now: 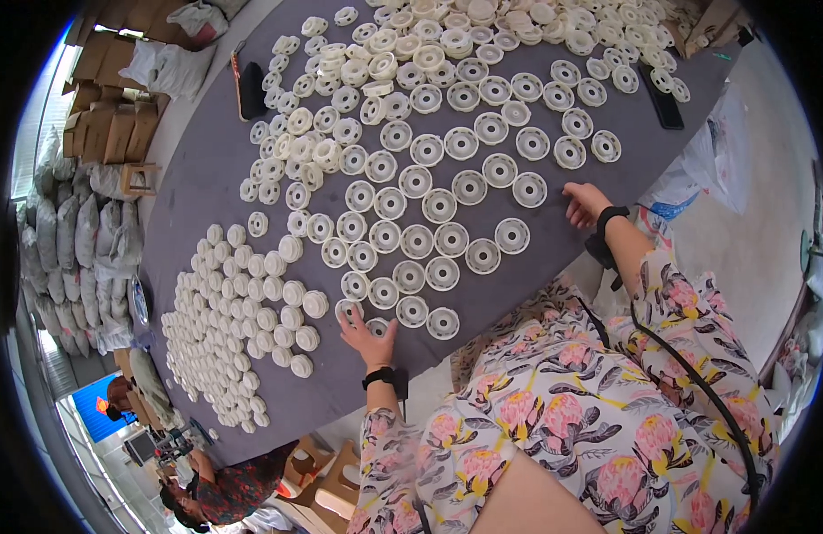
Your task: The person sorts white plastic caps on a table and then inserts metal springs into the center of each cap one at a time.
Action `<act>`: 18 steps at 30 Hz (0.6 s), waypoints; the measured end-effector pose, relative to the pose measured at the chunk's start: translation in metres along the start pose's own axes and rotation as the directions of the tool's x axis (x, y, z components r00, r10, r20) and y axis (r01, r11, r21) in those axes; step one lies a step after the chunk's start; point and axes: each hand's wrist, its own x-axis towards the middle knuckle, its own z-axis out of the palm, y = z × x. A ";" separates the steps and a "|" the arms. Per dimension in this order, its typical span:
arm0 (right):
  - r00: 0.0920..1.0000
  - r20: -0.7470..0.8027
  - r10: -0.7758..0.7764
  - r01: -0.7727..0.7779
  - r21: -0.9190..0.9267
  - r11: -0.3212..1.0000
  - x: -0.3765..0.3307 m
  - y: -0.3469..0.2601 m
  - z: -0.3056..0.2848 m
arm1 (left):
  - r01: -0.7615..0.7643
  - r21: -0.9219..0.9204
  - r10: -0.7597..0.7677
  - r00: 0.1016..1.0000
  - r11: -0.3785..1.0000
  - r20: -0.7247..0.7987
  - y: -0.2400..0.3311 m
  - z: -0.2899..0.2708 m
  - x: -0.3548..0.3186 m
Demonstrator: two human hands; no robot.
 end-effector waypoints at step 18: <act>1.000 0.016 0.010 -0.011 0.062 0.998 0.015 -0.038 -0.061 | -0.247 -0.090 0.226 0.955 0.965 -0.192 0.168 0.006 0.284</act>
